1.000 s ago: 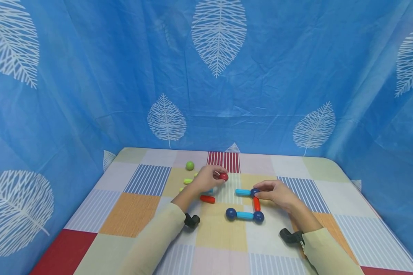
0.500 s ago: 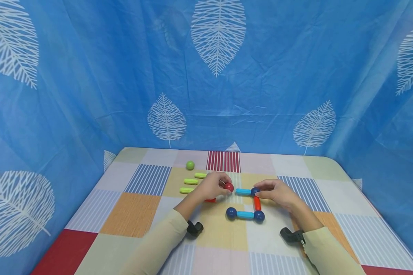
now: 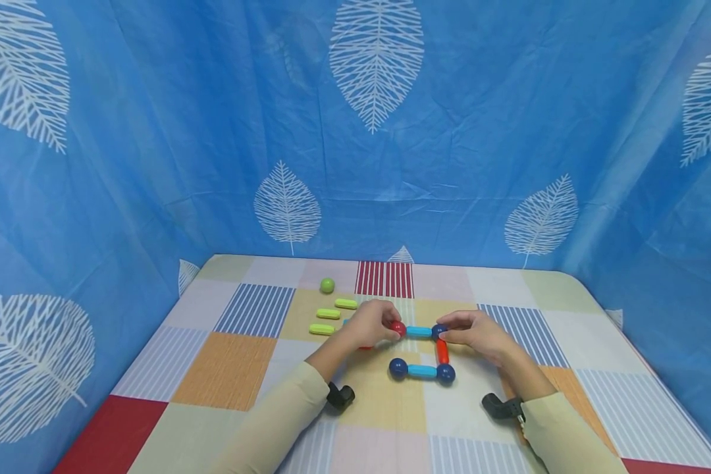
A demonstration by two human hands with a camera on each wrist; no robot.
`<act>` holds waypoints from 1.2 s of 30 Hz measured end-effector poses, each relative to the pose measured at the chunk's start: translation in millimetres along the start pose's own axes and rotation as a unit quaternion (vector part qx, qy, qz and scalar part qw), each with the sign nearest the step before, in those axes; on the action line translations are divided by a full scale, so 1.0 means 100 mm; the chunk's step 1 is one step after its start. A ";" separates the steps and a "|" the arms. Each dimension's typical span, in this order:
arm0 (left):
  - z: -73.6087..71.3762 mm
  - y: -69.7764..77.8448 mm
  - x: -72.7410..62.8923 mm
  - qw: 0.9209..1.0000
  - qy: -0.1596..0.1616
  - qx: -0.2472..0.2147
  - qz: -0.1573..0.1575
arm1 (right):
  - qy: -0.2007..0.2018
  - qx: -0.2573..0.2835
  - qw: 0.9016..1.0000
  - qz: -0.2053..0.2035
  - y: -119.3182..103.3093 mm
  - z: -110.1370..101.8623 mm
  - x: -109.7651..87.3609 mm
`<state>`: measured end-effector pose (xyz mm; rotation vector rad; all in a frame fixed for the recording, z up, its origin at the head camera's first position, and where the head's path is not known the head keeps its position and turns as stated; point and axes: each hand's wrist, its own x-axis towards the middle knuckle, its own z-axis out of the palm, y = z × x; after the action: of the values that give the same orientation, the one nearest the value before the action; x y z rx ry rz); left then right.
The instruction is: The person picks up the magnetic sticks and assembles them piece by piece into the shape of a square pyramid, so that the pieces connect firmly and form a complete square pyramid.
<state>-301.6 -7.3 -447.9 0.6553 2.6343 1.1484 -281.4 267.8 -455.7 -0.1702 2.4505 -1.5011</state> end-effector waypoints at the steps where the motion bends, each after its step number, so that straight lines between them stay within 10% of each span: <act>1: 0.00 0.00 0.00 1.000 -0.001 -0.002 0.002 | 0.000 0.000 1.000 0.000 0.00 0.00 0.00; 36: -0.41 -0.11 -0.54 0.979 -0.064 0.193 0.028 | 0.000 0.008 1.000 -0.003 0.01 0.00 0.02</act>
<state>-271.6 -65.5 -427.6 0.8425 2.7605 0.5814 -282.8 267.8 -457.0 -0.1742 2.4390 -1.5223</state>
